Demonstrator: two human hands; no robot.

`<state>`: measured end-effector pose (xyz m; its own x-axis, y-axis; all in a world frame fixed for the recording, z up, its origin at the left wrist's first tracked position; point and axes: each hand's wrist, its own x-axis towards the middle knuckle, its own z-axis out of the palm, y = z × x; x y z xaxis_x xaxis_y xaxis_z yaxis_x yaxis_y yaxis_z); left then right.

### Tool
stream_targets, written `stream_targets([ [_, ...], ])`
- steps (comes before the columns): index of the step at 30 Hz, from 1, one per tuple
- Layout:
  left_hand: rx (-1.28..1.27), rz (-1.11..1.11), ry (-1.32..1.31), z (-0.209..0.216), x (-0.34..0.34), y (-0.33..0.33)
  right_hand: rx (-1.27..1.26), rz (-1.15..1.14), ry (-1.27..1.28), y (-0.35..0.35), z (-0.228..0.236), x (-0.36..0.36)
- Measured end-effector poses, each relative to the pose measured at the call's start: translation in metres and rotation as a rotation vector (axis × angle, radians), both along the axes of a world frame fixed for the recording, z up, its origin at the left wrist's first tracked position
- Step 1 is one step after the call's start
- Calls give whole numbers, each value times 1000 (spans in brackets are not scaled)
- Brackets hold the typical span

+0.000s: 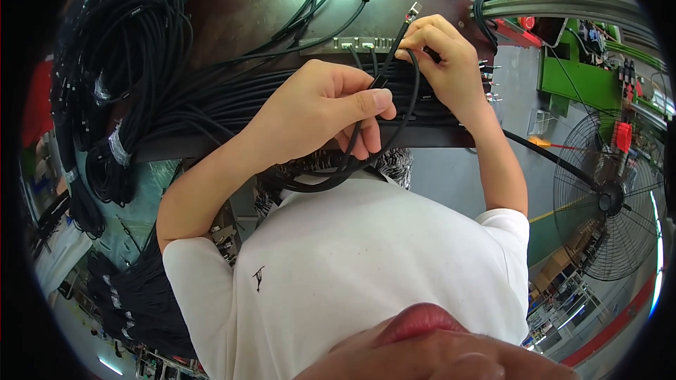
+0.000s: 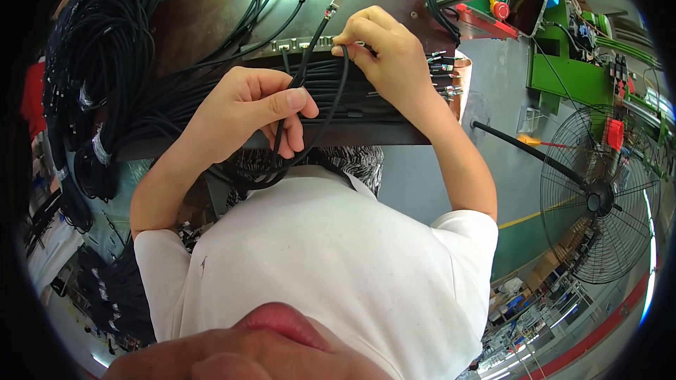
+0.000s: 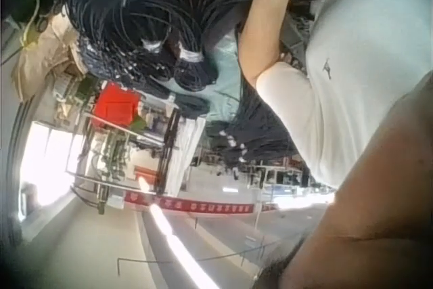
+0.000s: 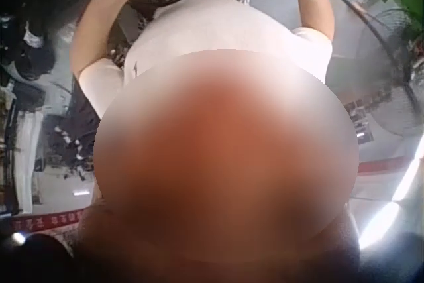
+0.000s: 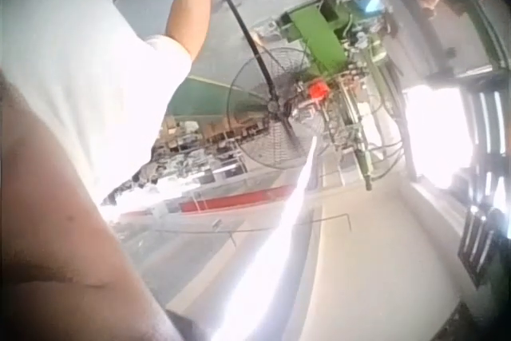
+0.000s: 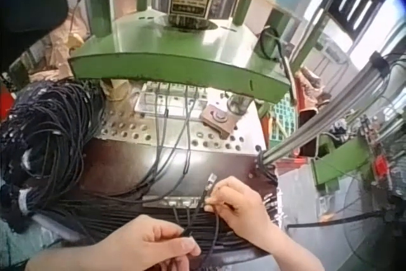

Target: Plugging multiple black cables into a connection hub on a factory workbench.

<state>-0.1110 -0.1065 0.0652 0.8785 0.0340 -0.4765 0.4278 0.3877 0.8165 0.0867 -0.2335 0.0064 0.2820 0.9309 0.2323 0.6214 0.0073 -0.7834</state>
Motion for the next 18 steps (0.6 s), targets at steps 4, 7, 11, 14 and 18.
stream_targets([
  [4,-56,9,31,-1,5,2,80,34,-398,-2,20,11],
  [7,77,-68,67,9,15,1,201,37,-810,1,52,1],
  [11,1180,79,-439,21,10,-9,165,24,-710,-5,36,12],
  [14,1212,-30,-488,29,6,-17,76,-62,-272,-18,10,4],
  [18,900,-11,-397,17,0,-5,14,-95,-169,-17,2,1],
])
